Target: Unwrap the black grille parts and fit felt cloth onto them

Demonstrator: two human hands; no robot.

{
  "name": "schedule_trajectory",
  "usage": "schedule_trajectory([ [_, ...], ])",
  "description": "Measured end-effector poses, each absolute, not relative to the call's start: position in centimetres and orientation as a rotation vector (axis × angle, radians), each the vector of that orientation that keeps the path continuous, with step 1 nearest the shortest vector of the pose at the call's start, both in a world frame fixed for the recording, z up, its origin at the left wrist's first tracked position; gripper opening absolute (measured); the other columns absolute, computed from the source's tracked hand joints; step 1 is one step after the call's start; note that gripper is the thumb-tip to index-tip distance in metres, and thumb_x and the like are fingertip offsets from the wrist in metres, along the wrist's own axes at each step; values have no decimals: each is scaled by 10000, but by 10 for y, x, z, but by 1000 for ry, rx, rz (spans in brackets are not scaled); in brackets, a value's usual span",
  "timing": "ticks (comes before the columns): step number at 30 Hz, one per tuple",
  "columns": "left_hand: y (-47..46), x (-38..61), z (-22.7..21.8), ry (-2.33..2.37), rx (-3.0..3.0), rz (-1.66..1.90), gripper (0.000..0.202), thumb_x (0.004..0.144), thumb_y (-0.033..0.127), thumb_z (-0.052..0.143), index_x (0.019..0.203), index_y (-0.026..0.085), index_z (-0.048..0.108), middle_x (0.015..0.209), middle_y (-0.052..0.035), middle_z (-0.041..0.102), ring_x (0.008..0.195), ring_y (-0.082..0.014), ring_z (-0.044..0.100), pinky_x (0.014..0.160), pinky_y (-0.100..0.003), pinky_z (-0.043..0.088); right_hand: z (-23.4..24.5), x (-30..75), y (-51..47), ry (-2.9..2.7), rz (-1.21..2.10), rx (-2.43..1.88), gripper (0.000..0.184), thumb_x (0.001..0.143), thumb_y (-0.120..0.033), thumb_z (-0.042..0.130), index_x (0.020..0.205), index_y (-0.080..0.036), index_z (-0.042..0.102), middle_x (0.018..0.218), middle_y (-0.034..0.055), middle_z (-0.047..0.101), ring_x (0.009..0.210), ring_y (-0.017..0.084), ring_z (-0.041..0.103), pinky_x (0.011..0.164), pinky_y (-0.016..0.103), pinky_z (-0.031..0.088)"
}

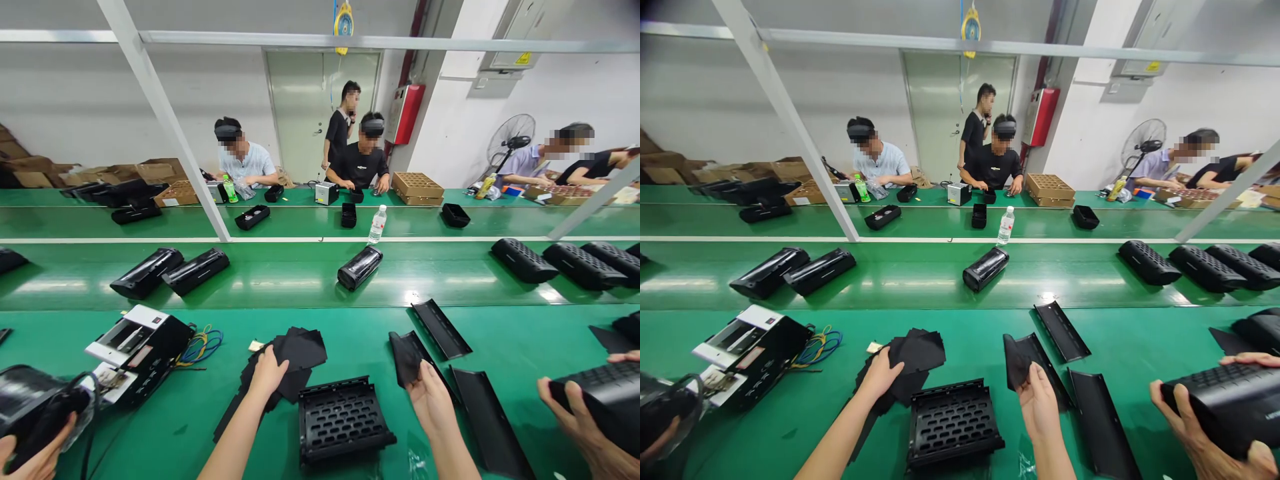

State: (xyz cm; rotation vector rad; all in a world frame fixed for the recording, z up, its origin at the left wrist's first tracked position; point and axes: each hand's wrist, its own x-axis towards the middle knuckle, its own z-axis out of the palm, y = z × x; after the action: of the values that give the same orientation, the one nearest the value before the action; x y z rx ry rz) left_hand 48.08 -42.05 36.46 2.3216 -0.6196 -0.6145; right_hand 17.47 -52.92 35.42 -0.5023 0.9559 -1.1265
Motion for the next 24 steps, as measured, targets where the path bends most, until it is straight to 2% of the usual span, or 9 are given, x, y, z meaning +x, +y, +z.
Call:
schedule_trajectory([
  [3,-422,456,380,-784,2196,-526,523,650,205,589,1149,140,450,1258,-183,397,1199,-313,323,961,-476,272,377,191,-516,815,-1027,-461,283,646,-372,650,875,-211,603,932,45,652,843,188,597,705,323,491],
  [5,-424,429,389,-808,1934,-742,546,655,284,600,1163,172,435,1263,-160,404,1187,-279,353,949,-436,308,388,202,-507,718,-968,-412,287,645,-383,644,870,-205,629,963,65,649,920,207,577,761,345,479],
  [7,-426,399,396,-650,1593,-1121,610,624,323,645,1172,178,419,1250,-167,432,1155,-260,406,918,-398,354,394,212,-498,690,-936,-346,272,626,-387,657,843,-223,650,934,53,663,925,207,579,775,343,478],
  [10,-425,367,407,-350,1122,-1461,490,617,341,669,1053,177,514,1134,-147,554,1057,-256,508,878,-394,394,396,220,-489,672,-868,-285,236,633,-392,649,826,-257,664,901,25,676,942,199,575,820,350,459],
  [14,-419,362,425,-95,951,-1379,235,619,247,684,804,146,580,878,-102,676,910,-250,596,833,-394,436,403,221,-485,545,-799,-256,295,707,-452,553,904,-256,652,1011,40,642,1077,200,488,935,380,364],
  [18,-413,375,442,-94,987,-1375,235,642,205,664,855,134,592,812,-90,690,845,-241,621,808,-390,456,414,223,-481,476,-838,-207,516,720,-603,425,1032,-230,598,1150,67,559,1156,233,402,961,434,322],
  [19,-412,378,444,-100,995,-1377,246,651,205,656,877,133,593,811,-89,690,843,-239,622,806,-385,458,416,224,-479,485,-852,-202,501,724,-586,439,1040,-229,593,1154,65,556,1153,234,406,961,433,325],
  [22,-411,381,446,-95,1021,-1349,246,682,221,627,910,135,590,818,-83,689,854,-222,619,795,-349,465,414,229,-474,574,-859,-228,329,740,-387,548,1023,-228,599,1099,45,596,1113,215,454,962,400,343],
  [24,-411,382,444,-90,1034,-1351,257,701,239,608,935,137,582,833,-83,685,851,-211,618,769,-325,473,410,231,-473,633,-850,-255,291,734,-298,572,1013,-221,604,1062,42,617,1097,207,470,955,386,360],
])
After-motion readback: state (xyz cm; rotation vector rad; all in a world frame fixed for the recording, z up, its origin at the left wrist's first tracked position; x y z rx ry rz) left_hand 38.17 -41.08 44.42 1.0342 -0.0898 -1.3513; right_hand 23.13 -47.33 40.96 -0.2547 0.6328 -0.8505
